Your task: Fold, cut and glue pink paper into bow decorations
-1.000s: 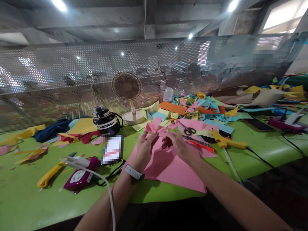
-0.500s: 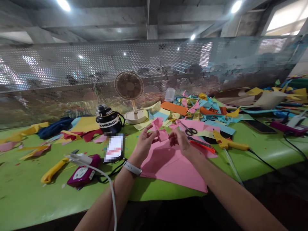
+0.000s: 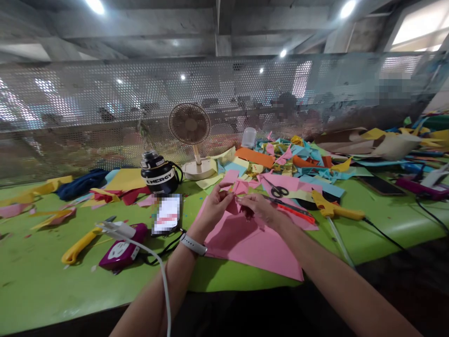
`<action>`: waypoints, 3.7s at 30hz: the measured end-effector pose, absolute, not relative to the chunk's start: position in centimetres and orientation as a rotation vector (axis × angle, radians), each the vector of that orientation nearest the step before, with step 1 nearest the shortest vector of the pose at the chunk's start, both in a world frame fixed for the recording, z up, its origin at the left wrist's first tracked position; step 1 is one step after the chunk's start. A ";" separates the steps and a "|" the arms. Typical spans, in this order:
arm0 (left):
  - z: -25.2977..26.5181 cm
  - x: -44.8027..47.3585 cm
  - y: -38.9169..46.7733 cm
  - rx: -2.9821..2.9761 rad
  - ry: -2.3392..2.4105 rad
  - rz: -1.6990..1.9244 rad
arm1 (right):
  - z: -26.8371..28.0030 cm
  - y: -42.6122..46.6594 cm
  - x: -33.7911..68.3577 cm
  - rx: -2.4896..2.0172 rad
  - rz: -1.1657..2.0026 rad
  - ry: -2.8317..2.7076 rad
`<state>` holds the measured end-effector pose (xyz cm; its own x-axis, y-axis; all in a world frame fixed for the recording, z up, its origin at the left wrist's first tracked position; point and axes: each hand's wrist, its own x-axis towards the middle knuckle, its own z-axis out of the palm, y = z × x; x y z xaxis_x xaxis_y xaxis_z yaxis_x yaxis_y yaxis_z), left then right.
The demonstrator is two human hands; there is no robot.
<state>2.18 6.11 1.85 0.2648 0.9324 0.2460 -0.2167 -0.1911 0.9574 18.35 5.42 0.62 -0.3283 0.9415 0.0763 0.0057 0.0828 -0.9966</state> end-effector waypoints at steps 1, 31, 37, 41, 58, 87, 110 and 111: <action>1.9 2.2 6.1 1.351 0.742 1.224 | 0.5 5.5 18.3 -0.982 1.397 -1.506; 1.2 0.6 7.5 2.047 0.849 1.114 | 1.2 6.0 19.5 -1.106 1.028 -1.594; 0.7 0.4 7.8 2.108 0.868 1.130 | 0.5 6.2 19.5 -1.138 0.928 -1.726; 0.8 0.3 7.6 2.234 0.852 1.190 | 0.4 6.4 19.4 -1.199 0.870 -1.653; 0.2 0.5 8.4 2.005 1.264 1.327 | 0.0 6.1 19.1 -1.311 0.097 -1.762; 1.8 1.4 5.9 2.716 1.677 0.766 | 0.0 5.4 18.7 -1.215 0.009 -1.792; 2.0 1.9 4.8 2.907 1.503 0.791 | 0.8 4.1 17.9 -1.130 -0.373 -1.999; 2.0 2.0 4.7 2.904 1.513 0.786 | 0.9 4.0 17.9 -1.130 -0.393 -2.010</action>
<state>1.96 4.69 2.04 0.4940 0.7127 0.4980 0.8174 -0.5760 0.0136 17.89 4.01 0.88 -0.2993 0.5829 0.7554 0.8244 0.5565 -0.1028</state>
